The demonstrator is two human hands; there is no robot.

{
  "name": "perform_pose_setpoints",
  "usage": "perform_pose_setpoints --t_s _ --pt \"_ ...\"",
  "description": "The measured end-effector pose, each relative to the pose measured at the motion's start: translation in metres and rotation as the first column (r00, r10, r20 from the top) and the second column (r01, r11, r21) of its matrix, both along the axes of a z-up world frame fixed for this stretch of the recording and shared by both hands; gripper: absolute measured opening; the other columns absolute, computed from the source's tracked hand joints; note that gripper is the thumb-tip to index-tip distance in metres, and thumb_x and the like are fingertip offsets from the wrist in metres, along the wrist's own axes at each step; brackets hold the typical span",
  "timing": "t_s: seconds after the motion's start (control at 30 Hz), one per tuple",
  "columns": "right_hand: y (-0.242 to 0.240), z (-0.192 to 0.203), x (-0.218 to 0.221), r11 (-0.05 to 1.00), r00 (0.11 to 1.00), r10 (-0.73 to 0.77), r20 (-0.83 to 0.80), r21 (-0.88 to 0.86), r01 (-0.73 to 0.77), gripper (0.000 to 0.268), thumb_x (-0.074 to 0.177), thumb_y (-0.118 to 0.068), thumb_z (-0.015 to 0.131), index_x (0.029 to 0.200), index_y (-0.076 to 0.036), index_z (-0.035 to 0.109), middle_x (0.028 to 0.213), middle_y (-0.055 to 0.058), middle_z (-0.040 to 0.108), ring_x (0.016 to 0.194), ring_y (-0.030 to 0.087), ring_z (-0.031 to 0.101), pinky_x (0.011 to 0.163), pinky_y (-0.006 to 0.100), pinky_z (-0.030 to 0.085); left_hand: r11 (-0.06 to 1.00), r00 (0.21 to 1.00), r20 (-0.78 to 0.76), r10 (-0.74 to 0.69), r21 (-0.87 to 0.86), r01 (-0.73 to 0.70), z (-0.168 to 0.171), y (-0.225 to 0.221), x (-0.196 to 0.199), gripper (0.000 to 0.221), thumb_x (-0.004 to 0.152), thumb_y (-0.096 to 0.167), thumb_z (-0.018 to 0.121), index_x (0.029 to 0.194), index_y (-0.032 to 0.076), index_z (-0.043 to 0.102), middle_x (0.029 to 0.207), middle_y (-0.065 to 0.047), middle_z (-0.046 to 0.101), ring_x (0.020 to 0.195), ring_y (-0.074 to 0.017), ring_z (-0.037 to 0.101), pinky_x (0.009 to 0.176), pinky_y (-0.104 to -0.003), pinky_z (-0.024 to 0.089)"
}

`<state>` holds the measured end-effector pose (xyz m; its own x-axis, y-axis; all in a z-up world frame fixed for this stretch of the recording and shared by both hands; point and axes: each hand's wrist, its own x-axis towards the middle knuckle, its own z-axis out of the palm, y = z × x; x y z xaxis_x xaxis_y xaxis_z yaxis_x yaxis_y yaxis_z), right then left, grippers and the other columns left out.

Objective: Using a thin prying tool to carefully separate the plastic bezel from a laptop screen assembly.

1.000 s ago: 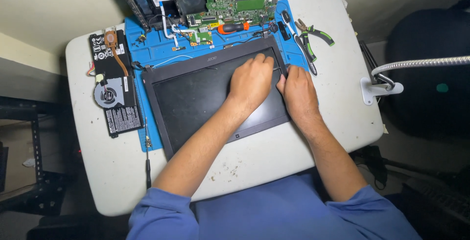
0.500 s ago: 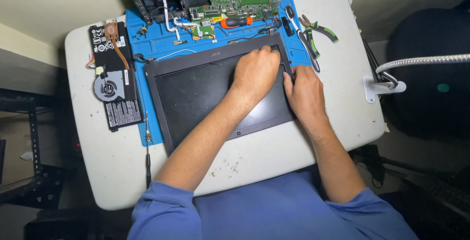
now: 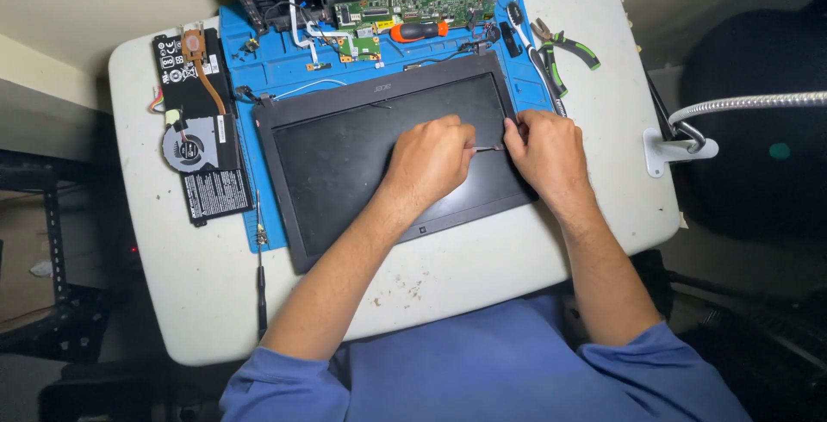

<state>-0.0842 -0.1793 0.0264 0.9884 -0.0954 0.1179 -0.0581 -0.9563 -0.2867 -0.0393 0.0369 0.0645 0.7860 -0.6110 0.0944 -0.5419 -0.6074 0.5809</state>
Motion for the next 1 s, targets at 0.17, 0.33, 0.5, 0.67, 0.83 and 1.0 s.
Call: perform_pose_setpoints --t_s 0.17,0.33,0.5,0.67,0.83,1.0 --pt "0.001 0.008 0.002 0.999 1.000 0.025 -0.016 0.026 -0.025 0.034 0.104 -0.032 0.065 0.103 0.000 0.078 0.072 0.013 0.070 0.074 0.034 0.073 0.068 0.048 0.059 0.995 0.999 -0.041 -0.002 -0.104 -0.003 -0.003 0.012 -0.008 0.006 0.086 0.014 0.069 0.082 0.009 0.068 0.079 -0.015 0.068 0.080 -0.0421 0.072 0.069 -0.053 0.060" --pt "0.003 0.007 -0.001 0.999 0.999 0.035 -0.001 0.017 -0.035 0.033 0.104 -0.031 0.066 0.103 0.000 0.078 0.072 0.013 0.070 0.074 0.034 0.073 0.067 0.047 0.060 0.994 1.000 0.009 0.025 -0.104 -0.023 -0.024 0.004 -0.016 0.007 0.086 0.018 0.070 0.082 0.015 0.065 0.078 -0.008 0.065 0.079 -0.0352 0.073 0.067 -0.046 0.060" --pt "0.008 0.023 -0.014 0.997 0.999 0.012 0.041 0.072 -0.014 0.025 0.103 -0.026 0.070 0.104 -0.002 0.079 0.074 0.012 0.072 0.076 0.032 0.074 0.067 0.045 0.060 0.994 0.999 0.029 0.022 -0.106 -0.019 -0.025 0.003 -0.014 0.009 0.085 0.018 0.072 0.081 0.015 0.064 0.076 -0.007 0.064 0.078 -0.0336 0.073 0.066 -0.045 0.060" --pt "0.017 0.044 -0.051 0.960 0.993 -0.120 0.004 0.257 0.115 0.025 0.082 -0.013 0.087 0.100 0.000 0.077 0.080 0.012 0.072 0.073 0.027 0.073 0.065 0.038 0.059 0.997 0.999 -0.041 0.026 -0.065 -0.029 -0.017 0.002 -0.011 0.007 0.085 0.018 0.073 0.084 0.014 0.067 0.078 -0.007 0.066 0.078 -0.0336 0.074 0.067 -0.045 0.060" --pt "0.016 0.036 -0.054 0.944 0.982 -0.186 -0.037 0.271 0.188 0.021 0.082 -0.013 0.086 0.101 -0.006 0.079 0.081 0.007 0.074 0.076 0.022 0.073 0.068 0.034 0.059 0.999 1.000 0.031 0.000 0.048 -0.002 -0.006 -0.010 -0.010 0.004 0.085 0.016 0.070 0.082 0.015 0.068 0.074 -0.004 0.065 0.073 -0.0288 0.074 0.063 -0.040 0.061" --pt "0.012 0.014 -0.051 0.952 0.978 -0.209 -0.021 0.225 0.208 0.021 0.087 -0.024 0.083 0.099 -0.007 0.079 0.077 0.005 0.073 0.072 0.020 0.072 0.065 0.033 0.058 0.989 0.986 0.165 -0.038 0.147 0.013 -0.001 -0.032 -0.013 0.007 0.080 0.006 0.070 0.078 0.012 0.068 0.070 -0.004 0.064 0.068 -0.0273 0.074 0.058 -0.037 0.061"
